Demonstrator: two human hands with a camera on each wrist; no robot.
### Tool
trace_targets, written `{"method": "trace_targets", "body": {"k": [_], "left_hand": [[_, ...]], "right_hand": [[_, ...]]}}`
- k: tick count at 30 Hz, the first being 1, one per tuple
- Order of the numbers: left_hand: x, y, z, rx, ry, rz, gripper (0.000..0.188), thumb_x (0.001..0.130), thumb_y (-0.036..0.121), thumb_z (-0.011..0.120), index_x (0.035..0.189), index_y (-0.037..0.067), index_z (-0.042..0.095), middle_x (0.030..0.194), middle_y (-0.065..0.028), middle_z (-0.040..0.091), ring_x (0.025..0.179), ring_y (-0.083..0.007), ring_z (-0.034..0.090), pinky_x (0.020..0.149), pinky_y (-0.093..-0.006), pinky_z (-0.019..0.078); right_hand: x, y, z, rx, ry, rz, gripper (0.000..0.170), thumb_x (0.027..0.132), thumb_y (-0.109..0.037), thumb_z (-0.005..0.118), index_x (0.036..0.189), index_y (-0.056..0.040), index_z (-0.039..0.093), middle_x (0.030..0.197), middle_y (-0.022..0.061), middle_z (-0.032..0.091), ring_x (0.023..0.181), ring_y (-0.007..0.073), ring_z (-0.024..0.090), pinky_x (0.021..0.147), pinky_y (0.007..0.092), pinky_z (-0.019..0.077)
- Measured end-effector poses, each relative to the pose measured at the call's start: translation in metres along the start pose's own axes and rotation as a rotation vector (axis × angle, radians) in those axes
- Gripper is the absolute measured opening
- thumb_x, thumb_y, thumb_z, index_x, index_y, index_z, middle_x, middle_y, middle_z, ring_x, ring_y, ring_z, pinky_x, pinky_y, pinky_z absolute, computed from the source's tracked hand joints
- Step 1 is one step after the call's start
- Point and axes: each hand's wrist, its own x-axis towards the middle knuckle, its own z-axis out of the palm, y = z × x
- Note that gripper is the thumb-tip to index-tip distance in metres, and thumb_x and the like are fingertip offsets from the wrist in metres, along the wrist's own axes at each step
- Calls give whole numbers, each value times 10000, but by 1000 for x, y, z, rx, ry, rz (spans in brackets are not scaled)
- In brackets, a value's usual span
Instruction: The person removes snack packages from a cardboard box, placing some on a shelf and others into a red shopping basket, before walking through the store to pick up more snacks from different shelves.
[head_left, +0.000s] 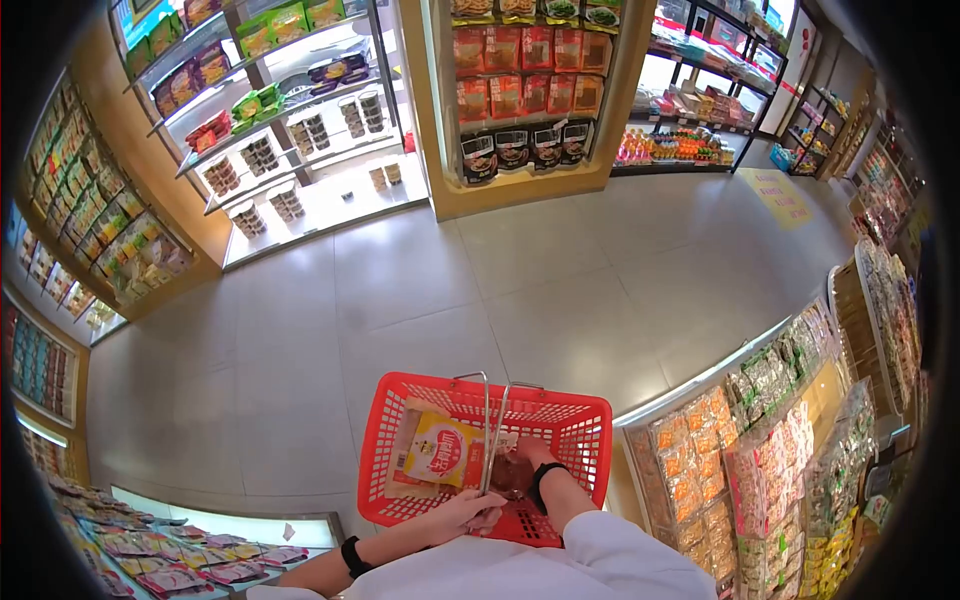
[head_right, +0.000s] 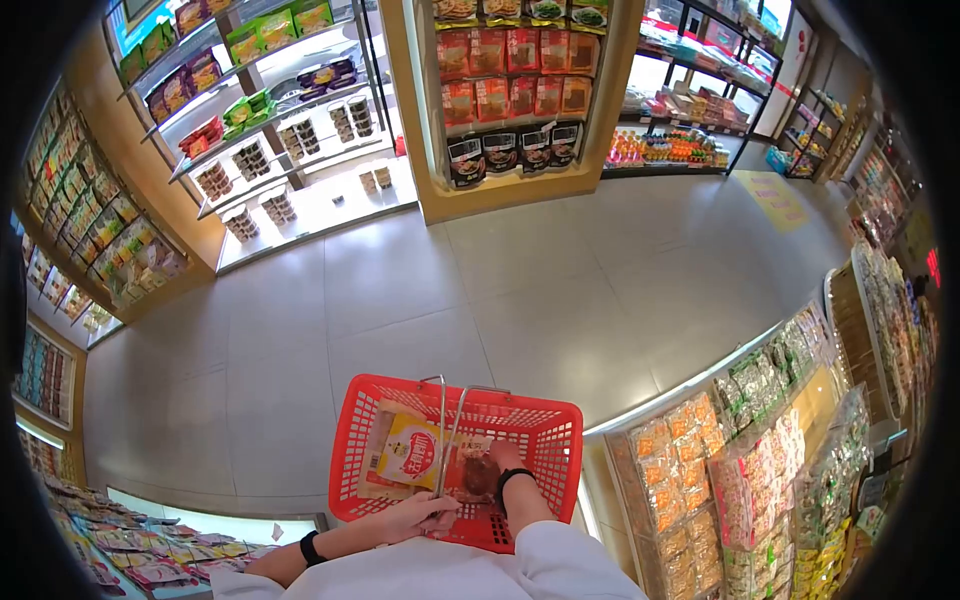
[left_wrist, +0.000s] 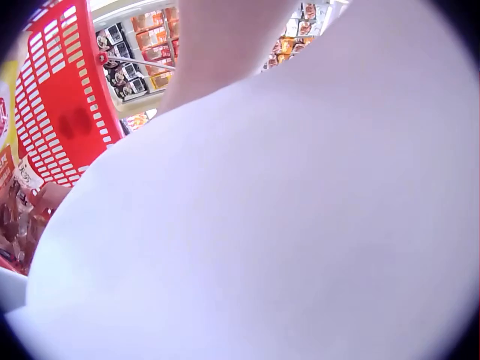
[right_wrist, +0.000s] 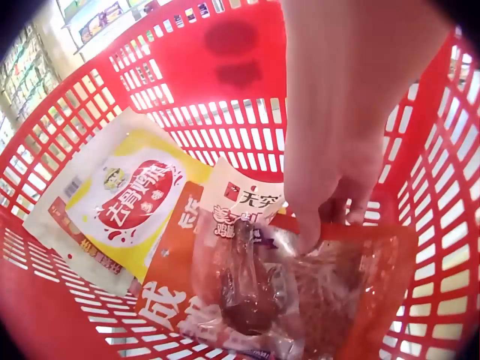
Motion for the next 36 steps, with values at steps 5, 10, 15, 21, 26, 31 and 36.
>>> {"method": "trace_targets", "body": {"k": [5,10,15,21,26,31,36], "left_hand": [[70,123,-36,-102,133,-1,279,869,209,476,620,92,430,476,18,317,446,-98,303,521,-243,313],[134,232,-81,-234,244,185,265,852,213,506,618,106,442,469,34,315,433,-75,302,515,-225,312],[180,356,-105,-313,209,282,256,840,201,531,616,113,443,458,44,311,412,-57,293,462,-216,295],[244,500,-165,-395,184,285,266,845,200,528,611,104,447,444,36,310,390,-64,293,416,-188,261],[296,608,-198,-304,178,286,263,828,230,546,605,129,450,440,37,296,393,-64,279,436,-208,278],[337,686,-218,-313,252,239,272,834,224,528,596,135,429,429,40,278,391,-65,266,453,-225,288],[379,755,-232,-237,305,279,294,826,250,537,572,149,428,428,48,292,390,-63,266,449,-227,285]], "right_hand": [[101,-12,-176,62,-90,-203,300,756,-275,533,936,-65,647,979,167,617,902,308,603,734,399,493],[178,-22,-347,-265,156,-398,235,735,-237,522,824,-75,667,825,126,648,777,265,635,675,417,497],[199,-25,-500,-294,268,-451,189,739,-196,522,782,-53,638,757,147,631,725,285,629,628,407,491],[234,44,-629,574,310,-430,214,815,-215,559,945,-45,571,752,141,583,721,190,579,649,309,454],[279,96,-725,1328,312,-370,299,893,-235,497,1099,-20,532,920,-17,573,823,69,523,724,232,429],[332,122,-801,1558,454,-365,334,901,-198,475,1172,-2,473,1027,48,567,909,97,540,792,246,437],[414,156,-865,1687,421,-376,336,902,-176,464,1188,2,451,1045,67,563,928,118,550,814,258,442]]}}
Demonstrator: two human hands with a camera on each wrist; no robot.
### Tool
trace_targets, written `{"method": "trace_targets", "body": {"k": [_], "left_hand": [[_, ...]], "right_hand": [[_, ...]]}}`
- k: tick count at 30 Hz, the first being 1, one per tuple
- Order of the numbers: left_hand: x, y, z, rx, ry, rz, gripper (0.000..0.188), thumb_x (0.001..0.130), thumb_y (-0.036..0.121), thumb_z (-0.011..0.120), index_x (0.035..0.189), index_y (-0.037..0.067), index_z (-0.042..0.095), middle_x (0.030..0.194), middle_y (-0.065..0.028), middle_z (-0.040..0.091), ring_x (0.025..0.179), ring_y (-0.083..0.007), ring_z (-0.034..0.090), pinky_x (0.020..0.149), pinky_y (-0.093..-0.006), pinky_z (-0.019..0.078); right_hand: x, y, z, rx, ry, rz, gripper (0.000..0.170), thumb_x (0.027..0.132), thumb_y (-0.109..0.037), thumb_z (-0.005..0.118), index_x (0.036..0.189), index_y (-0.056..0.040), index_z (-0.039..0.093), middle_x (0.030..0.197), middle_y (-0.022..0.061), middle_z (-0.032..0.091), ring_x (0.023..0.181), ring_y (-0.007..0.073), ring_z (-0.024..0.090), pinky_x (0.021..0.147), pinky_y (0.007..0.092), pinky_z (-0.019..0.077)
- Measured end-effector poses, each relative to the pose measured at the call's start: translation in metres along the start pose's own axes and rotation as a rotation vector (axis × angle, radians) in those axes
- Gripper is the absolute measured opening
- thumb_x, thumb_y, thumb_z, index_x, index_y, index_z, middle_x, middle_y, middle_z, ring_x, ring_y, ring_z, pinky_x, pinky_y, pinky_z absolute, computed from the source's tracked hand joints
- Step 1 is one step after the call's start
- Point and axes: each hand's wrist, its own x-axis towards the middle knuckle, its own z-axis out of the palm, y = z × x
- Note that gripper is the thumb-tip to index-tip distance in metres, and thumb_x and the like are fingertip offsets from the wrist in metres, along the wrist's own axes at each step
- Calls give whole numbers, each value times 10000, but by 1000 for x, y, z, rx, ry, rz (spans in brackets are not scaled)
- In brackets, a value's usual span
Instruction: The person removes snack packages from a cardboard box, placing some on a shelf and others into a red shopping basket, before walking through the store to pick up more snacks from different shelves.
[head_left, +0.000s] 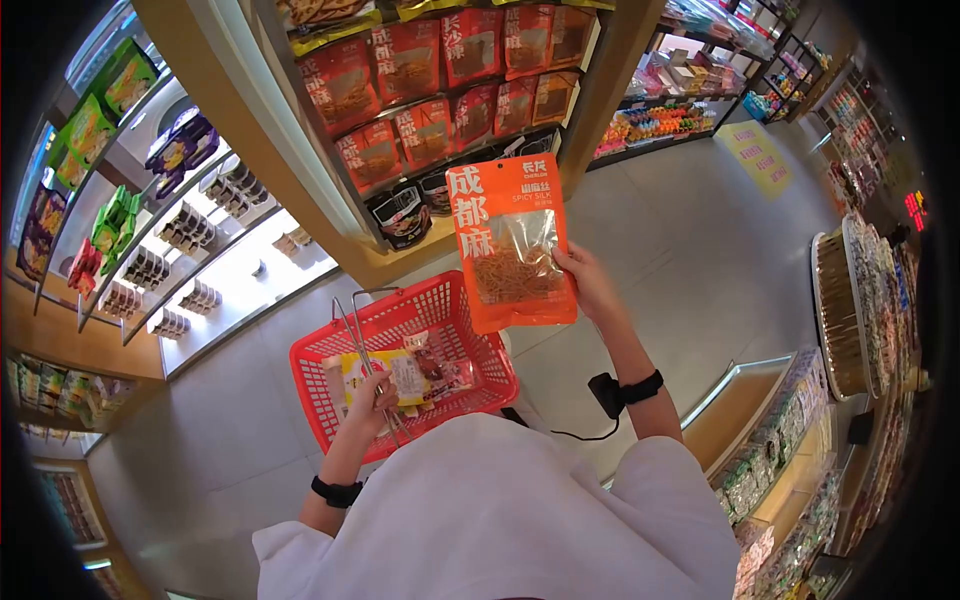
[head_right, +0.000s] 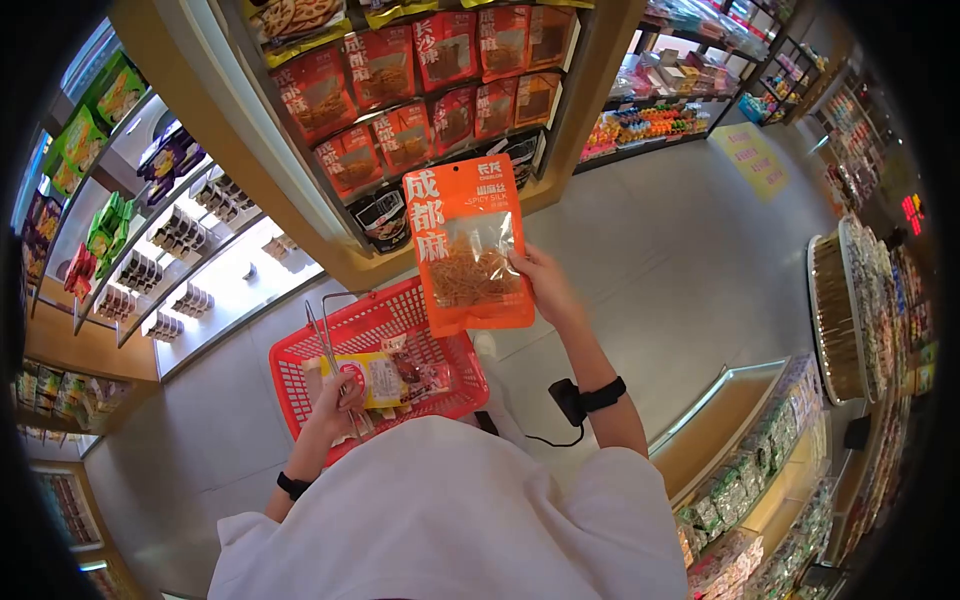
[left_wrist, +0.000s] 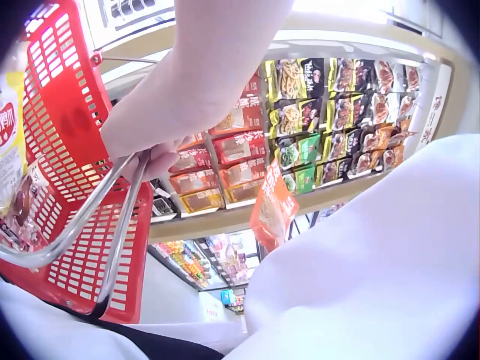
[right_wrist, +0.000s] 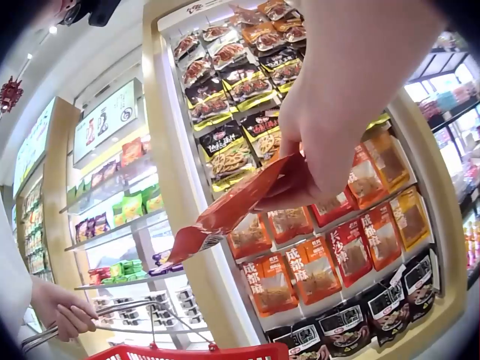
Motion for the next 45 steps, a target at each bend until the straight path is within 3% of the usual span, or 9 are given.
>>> {"method": "trace_targets", "body": {"k": [4,8,12,18,26,30,45], "left_hand": [[36,17,21,-62,105,8,258,836,247,529,617,151,432,439,52,311,384,-66,273,428,-215,255],[65,41,56,-84,250,140,212,837,242,534,662,145,463,455,57,340,376,-58,265,420,-215,250],[75,55,94,-180,393,138,312,840,203,521,560,136,401,421,28,302,371,-72,268,410,-208,242],[94,43,90,-379,364,189,341,848,228,520,543,146,391,413,40,292,355,-75,255,406,-228,255],[123,48,91,-471,441,192,318,848,197,515,558,147,395,417,43,301,350,-74,252,387,-217,226],[127,45,95,-457,477,200,313,872,196,469,578,145,373,415,41,246,367,-78,235,407,-224,257],[130,46,81,-471,481,163,320,872,210,479,576,143,378,417,43,252,365,-73,229,423,-228,265]], "right_hand": [[95,2,-26,30,-88,50,324,902,-181,467,1169,3,464,1041,57,565,915,117,552,804,262,448],[188,-13,-39,78,-169,82,302,908,-180,456,1146,5,474,1042,55,565,904,111,551,789,262,449],[260,-20,-40,121,-229,142,295,910,-175,451,1142,5,474,1055,65,565,916,119,551,796,263,446],[332,-26,-16,105,-264,112,314,912,-177,448,1168,5,466,1090,63,556,962,123,535,829,268,426],[380,-56,30,60,-354,-92,331,913,-190,459,1172,16,460,1096,56,550,968,105,511,846,256,395],[387,-59,36,96,-361,-100,303,913,-185,457,1143,11,476,1073,51,556,951,102,515,834,255,401],[404,-52,40,114,-292,-130,296,912,-167,454,1150,7,480,1084,48,556,971,102,508,856,256,380]]}}
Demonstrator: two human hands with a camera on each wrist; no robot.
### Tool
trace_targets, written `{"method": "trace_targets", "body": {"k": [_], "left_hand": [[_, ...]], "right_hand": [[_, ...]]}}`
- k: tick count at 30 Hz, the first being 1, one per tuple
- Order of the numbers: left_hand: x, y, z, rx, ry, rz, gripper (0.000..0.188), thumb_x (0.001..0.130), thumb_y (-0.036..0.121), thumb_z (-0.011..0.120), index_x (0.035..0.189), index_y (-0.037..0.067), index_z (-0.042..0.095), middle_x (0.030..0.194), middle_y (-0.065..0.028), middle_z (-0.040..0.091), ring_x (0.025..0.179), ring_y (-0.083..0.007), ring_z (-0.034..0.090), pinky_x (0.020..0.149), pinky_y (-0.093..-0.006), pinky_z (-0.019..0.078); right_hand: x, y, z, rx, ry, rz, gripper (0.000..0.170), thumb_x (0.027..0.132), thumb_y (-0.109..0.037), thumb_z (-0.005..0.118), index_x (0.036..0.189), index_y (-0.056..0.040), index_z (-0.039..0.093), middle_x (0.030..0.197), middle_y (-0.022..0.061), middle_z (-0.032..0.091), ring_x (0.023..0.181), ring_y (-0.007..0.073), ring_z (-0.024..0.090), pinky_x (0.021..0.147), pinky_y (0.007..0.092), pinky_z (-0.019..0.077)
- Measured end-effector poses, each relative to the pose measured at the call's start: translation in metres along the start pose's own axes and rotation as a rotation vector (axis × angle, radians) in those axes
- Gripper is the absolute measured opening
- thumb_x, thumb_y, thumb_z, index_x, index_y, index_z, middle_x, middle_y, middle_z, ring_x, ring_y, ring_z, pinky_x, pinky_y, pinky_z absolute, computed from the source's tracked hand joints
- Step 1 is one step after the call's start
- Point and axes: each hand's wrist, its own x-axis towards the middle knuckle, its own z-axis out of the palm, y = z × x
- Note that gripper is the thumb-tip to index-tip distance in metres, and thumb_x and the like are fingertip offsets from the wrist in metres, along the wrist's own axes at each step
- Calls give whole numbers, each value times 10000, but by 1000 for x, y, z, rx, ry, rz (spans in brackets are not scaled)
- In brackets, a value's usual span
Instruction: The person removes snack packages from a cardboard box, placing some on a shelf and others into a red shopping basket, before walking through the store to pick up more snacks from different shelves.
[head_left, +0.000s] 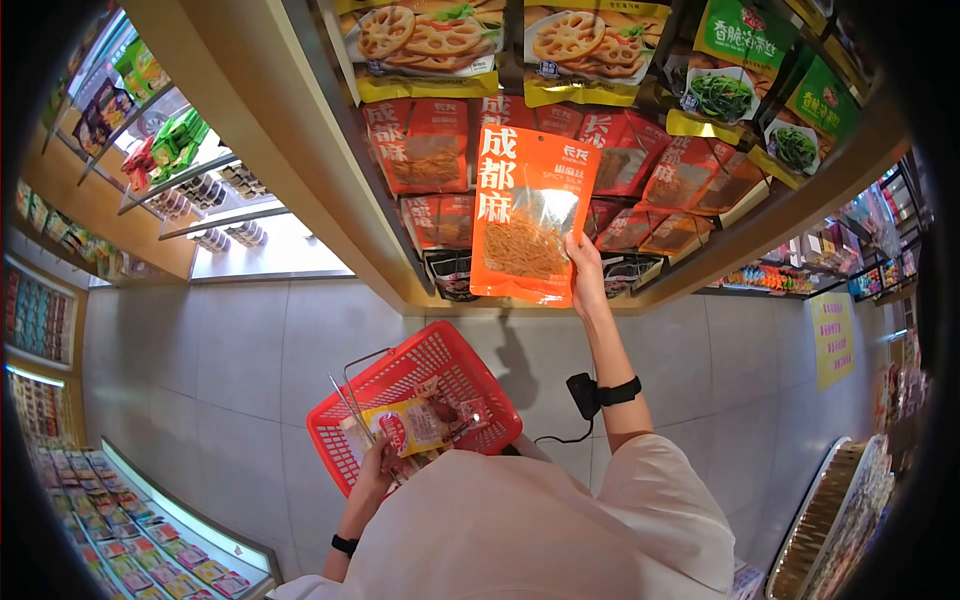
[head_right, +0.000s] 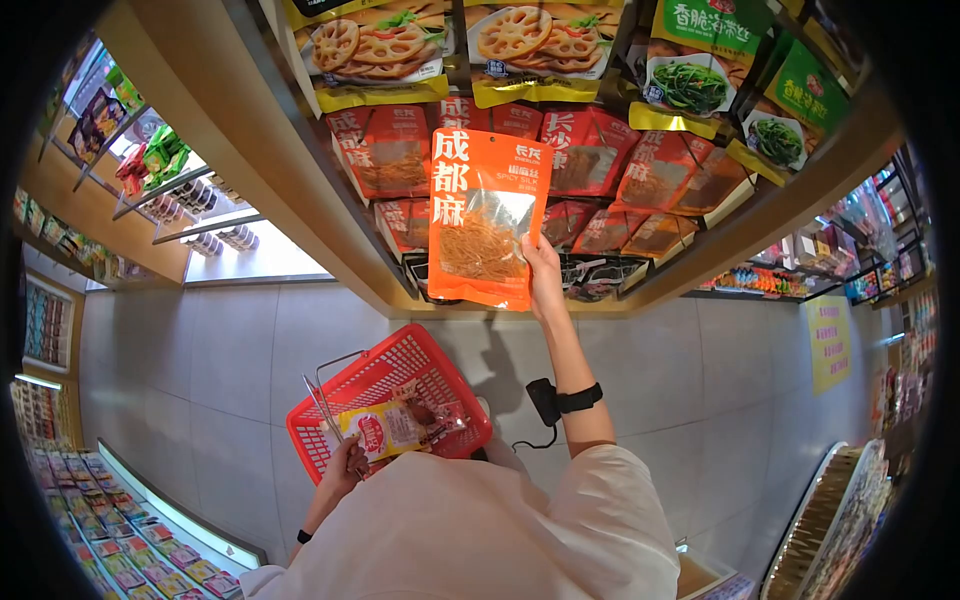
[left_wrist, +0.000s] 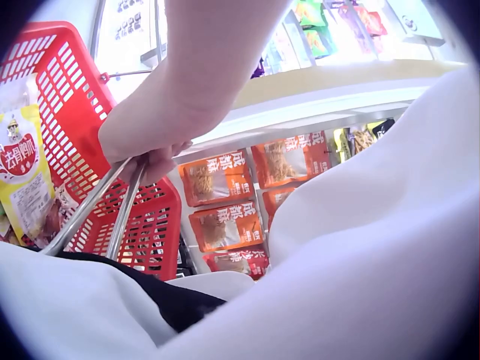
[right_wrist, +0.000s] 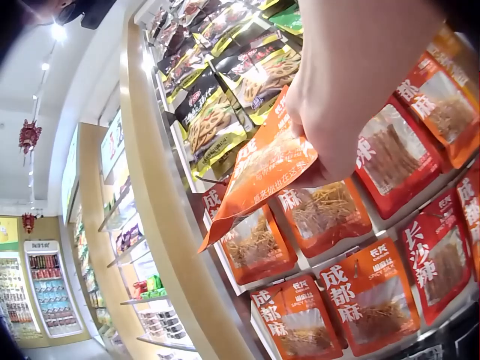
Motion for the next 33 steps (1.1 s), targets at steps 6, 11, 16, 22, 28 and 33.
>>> {"method": "trace_targets", "body": {"k": [6,11,16,22,28,33], "left_hand": [[6,2,0,-40,27,-19,338,862,211,494,554,141,373,421,43,244,368,-72,225,423,-227,266],[12,3,0,-52,4,-23,340,865,214,487,551,142,379,423,44,246,373,-74,226,419,-232,271],[9,3,2,-32,-34,-1,327,884,207,454,570,141,390,428,47,246,384,-75,236,420,-232,287],[8,1,-5,-109,-72,-23,314,882,198,449,580,130,396,448,28,284,400,-95,267,436,-250,298],[17,-8,-11,-141,-111,43,330,918,302,419,644,121,445,470,16,326,418,-111,310,482,-264,363],[5,-5,-4,3,-165,78,284,924,338,402,833,96,520,612,-7,519,569,-124,523,567,-291,449]], "right_hand": [[4,3,-2,5,12,22,296,914,-165,445,1152,8,479,1086,49,559,969,106,513,856,262,385],[17,5,-4,3,-11,29,297,916,-176,445,1151,3,476,1081,51,563,962,106,516,855,268,393],[59,10,-3,1,-39,26,311,921,-204,445,1155,-2,471,1090,42,551,964,104,509,850,265,387],[106,32,-22,-294,142,-32,321,890,-281,509,1043,1,533,965,33,566,908,105,503,785,267,385],[83,42,-28,-1007,572,-389,156,829,-99,538,938,-28,453,813,131,556,713,260,539,637,373,423],[-2,101,-13,-726,-32,-91,93,819,-107,539,842,-18,518,669,90,579,627,167,570,589,307,435]]}}
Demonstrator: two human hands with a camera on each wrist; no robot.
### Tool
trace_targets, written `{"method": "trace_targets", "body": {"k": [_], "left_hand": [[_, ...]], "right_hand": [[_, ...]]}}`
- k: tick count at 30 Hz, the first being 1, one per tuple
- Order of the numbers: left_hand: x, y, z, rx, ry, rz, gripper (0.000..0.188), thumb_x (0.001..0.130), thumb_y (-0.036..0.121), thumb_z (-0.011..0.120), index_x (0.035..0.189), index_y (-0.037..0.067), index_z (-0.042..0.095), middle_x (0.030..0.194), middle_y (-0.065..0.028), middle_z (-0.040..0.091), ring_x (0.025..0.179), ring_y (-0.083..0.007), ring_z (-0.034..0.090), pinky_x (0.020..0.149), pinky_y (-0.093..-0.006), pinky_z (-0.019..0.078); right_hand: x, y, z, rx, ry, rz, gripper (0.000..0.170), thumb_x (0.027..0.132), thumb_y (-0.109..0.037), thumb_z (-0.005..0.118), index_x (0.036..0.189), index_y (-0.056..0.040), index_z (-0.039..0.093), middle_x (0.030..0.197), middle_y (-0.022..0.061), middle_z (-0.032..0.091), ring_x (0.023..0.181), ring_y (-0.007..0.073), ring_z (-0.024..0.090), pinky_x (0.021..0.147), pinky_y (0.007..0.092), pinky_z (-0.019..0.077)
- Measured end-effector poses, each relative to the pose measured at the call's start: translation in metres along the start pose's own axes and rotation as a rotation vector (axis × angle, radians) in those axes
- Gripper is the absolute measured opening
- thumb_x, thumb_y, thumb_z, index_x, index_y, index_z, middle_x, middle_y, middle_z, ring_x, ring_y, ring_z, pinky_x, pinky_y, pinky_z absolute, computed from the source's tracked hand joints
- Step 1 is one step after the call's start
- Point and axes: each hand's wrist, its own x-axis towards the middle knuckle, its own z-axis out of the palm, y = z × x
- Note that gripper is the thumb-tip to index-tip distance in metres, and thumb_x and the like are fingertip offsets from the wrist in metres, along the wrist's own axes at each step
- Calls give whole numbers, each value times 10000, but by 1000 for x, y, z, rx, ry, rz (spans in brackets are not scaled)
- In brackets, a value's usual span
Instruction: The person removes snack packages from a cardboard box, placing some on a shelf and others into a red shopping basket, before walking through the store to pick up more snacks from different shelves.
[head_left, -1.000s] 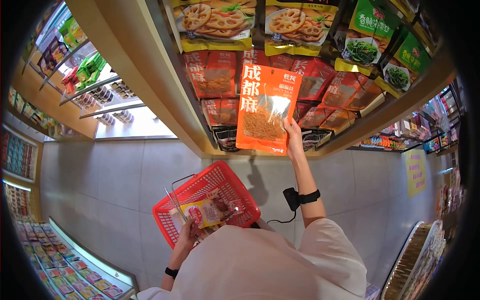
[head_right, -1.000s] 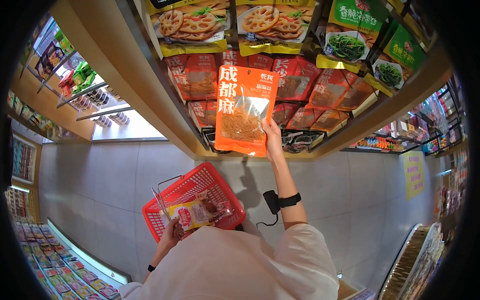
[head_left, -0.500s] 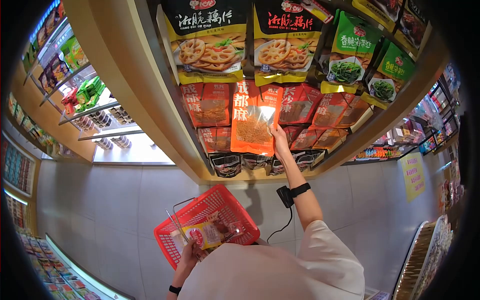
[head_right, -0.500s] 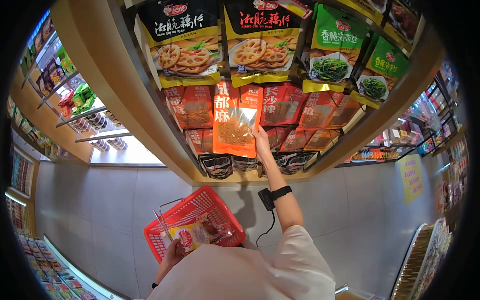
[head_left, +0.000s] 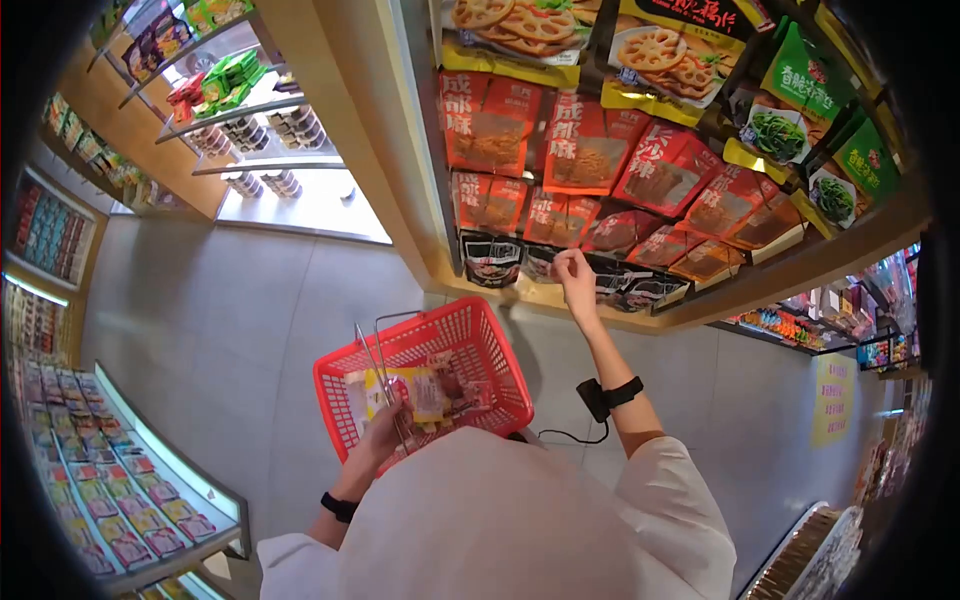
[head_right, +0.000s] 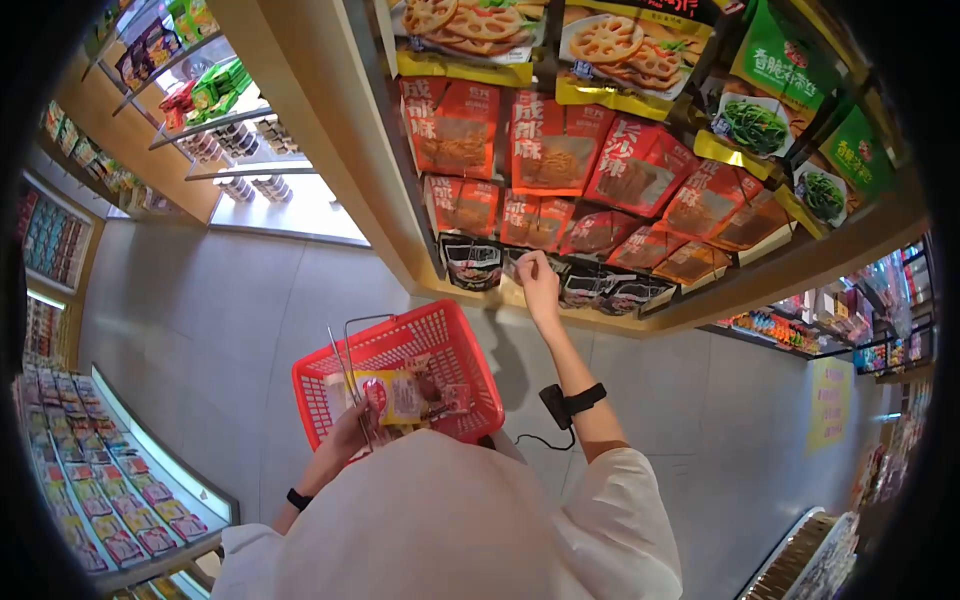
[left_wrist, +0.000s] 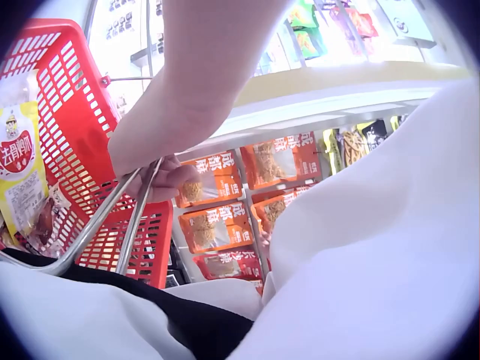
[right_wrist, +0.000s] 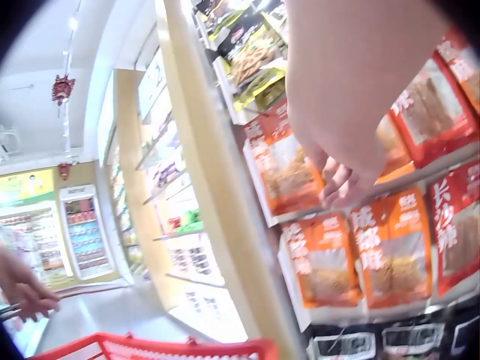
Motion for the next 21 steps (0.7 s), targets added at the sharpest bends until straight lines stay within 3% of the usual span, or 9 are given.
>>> {"method": "trace_targets", "body": {"k": [1,2,3,7,11,16,17,21], "left_hand": [[-8,3,16,-47,65,16,288,925,338,399,850,86,519,624,-10,526,565,-130,524,567,-285,451],[-13,4,19,21,14,42,297,925,344,395,860,81,515,656,-26,555,618,-140,560,583,-276,462],[-21,-11,12,-32,26,6,301,928,341,388,876,72,515,702,-40,577,661,-152,578,615,-284,473],[-34,-3,30,-3,30,15,311,942,321,353,952,61,523,829,-54,603,757,-138,574,687,-277,470],[-42,-12,44,38,-6,28,343,946,316,338,1000,15,493,1007,-160,592,936,-212,581,837,-322,456],[-40,-23,41,37,-105,-33,345,954,300,310,990,8,491,1005,-157,588,957,-217,573,850,-328,451],[-40,-24,42,34,-121,-42,345,954,299,310,990,8,491,1003,-155,588,957,-219,573,852,-329,451],[-50,-33,34,69,-174,-88,344,952,304,316,999,11,489,999,-149,591,960,-227,572,864,-334,446]], "right_hand": [[-26,-6,11,8,-236,106,105,820,-120,547,859,-25,529,663,84,582,616,138,565,577,291,432],[-50,-12,19,21,-467,209,118,821,-134,555,877,-32,541,657,79,585,605,109,559,564,276,430],[-80,13,27,-170,-677,158,148,818,-160,569,897,-34,565,673,83,594,612,124,570,576,270,446],[-114,58,36,-275,-705,270,171,814,-172,578,901,-24,578,714,98,614,672,142,602,622,285,470],[-131,80,50,-224,-726,325,177,820,-154,568,903,2,582,760,94,636,721,159,620,649,282,485],[-138,70,65,-123,-688,489,172,828,-141,555,903,13,573,748,82,632,678,135,605,630,254,478],[-140,70,63,-135,-681,431,159,832,-132,549,891,15,569,738,72,627,651,121,592,613,245,472],[-164,64,41,-30,-563,535,120,831,-120,553,876,-11,574,731,54,625,642,111,582,595,251,466]]}}
